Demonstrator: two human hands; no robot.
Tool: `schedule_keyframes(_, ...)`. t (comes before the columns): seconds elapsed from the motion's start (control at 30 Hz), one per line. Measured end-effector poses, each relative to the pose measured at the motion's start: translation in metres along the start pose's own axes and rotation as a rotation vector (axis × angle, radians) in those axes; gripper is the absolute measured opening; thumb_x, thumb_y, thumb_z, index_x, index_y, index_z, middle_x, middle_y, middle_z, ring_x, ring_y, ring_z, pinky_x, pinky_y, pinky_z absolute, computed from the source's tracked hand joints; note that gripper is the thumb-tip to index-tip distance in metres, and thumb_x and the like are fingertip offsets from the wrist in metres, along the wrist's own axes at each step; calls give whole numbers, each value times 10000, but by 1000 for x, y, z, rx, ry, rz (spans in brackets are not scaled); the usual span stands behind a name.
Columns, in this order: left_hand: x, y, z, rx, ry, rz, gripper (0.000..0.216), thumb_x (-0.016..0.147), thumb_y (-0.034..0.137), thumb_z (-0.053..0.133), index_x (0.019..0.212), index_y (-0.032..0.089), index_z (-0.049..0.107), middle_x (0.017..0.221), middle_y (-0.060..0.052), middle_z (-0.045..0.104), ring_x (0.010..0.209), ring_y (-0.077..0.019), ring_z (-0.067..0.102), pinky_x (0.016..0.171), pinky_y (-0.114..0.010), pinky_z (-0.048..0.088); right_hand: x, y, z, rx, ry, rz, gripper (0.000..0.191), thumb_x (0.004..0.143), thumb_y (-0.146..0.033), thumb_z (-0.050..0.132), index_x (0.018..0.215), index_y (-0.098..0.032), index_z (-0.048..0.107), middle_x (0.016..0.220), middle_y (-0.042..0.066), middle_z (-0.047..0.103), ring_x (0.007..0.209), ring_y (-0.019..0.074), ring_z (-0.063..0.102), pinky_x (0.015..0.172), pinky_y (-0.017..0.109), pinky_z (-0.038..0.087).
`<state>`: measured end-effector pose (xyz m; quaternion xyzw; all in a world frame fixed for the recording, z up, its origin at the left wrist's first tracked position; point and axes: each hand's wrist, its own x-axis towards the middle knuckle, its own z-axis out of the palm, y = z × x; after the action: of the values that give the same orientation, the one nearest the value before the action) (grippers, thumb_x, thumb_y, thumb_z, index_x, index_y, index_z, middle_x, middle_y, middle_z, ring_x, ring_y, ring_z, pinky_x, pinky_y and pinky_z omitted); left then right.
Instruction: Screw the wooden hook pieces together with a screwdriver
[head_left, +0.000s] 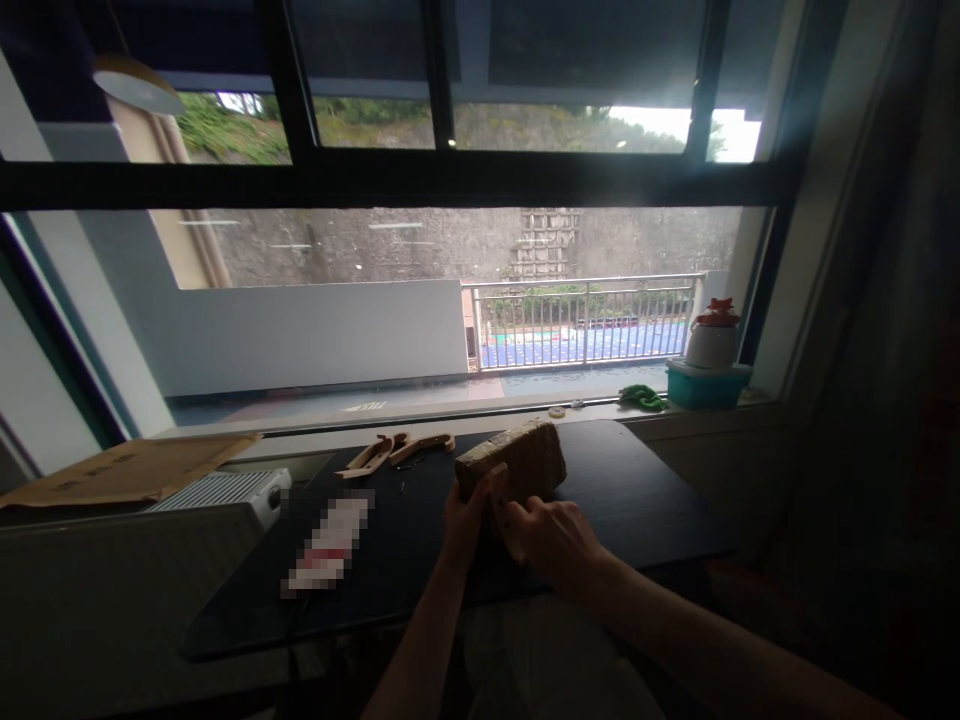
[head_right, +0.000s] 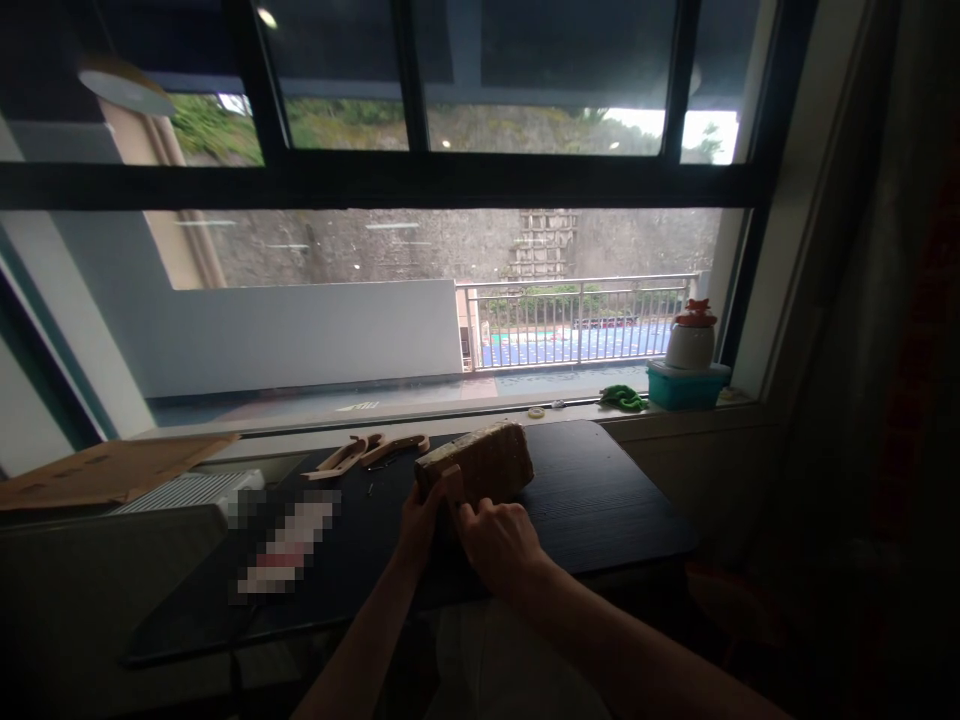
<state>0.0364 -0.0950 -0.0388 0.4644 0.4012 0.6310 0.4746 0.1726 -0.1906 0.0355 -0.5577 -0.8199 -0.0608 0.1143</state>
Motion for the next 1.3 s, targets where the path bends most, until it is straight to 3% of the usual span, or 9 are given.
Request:
schedule_keyframes(0.1, -1, 2, 0, 13, 15, -28, 281, 905, 308, 564, 1137, 150, 551, 1106, -72, 581, 913, -198, 603, 766, -383, 524, 2, -6, -2, -56, -25, -86, 277, 843, -19, 428, 1059, -80, 591, 905, 163, 656, 802, 236, 644, 622, 308, 463)
schedule_keyframes(0.23, -1, 3, 0, 24, 24, -56, 278, 905, 310, 564, 1133, 151, 555, 1105, -71, 582, 913, -199, 602, 765, -381, 525, 4, -9, 0, -48, -51, -114, 252, 829, -16, 442, 1025, -68, 593, 892, 169, 648, 814, 237, 631, 623, 311, 468)
schedule_keyframes(0.43, 1, -2, -1, 17, 14, -38, 290, 905, 318, 563, 1142, 151, 551, 1118, -72, 577, 927, -208, 599, 774, -389, 522, 6, -1, 6, 118, -19, 56, 214, 869, -166, 461, 962, -149, 653, 884, 110, 697, 797, 220, 660, 652, 278, 451)
schedule_keyframes(0.6, 1, -2, -1, 15, -9, -1, 296, 902, 317, 566, 1146, 151, 549, 1125, -73, 574, 939, -212, 596, 786, -398, 517, 10, 13, 9, 323, 2, 154, 306, 903, -241, 397, 1057, -234, 661, 982, 5, 717, 858, 128, 662, 658, 174, 436)
schedule_keyframes(0.8, 2, -4, -2, -6, -20, -4, 294, 905, 315, 562, 1149, 152, 545, 1106, -72, 580, 907, -198, 603, 761, -381, 525, 8, 14, 3, 355, 45, 201, 256, 823, -275, 491, 1024, -177, 615, 913, 49, 711, 844, 187, 658, 645, 225, 430)
schedule_keyframes(0.97, 3, -6, -2, -12, -5, -17, 297, 905, 316, 563, 1152, 152, 543, 1109, -73, 578, 911, -200, 602, 764, -384, 524, -2, 19, 2, 302, 57, 70, 276, 872, -208, 432, 1129, -176, 528, 1006, 50, 683, 909, 149, 637, 687, 196, 422)
schedule_keyframes(1.17, -1, 1, 2, 2, 2, -31, 299, 905, 312, 563, 1157, 154, 541, 1126, -77, 573, 932, -205, 598, 782, -396, 519, -3, 26, 0, 74, 3, -165, 234, 845, -84, 446, 1000, -155, 605, 906, 119, 663, 813, 226, 636, 683, 289, 420)
schedule_keyframes(1.3, 0, 1, 1, 9, -1, -53, 295, 905, 315, 562, 1151, 154, 546, 1127, -76, 573, 936, -208, 597, 785, -397, 517, 0, 20, 1, 4, -14, -222, 233, 828, -101, 489, 1030, -114, 604, 871, 151, 662, 778, 233, 633, 666, 302, 435)
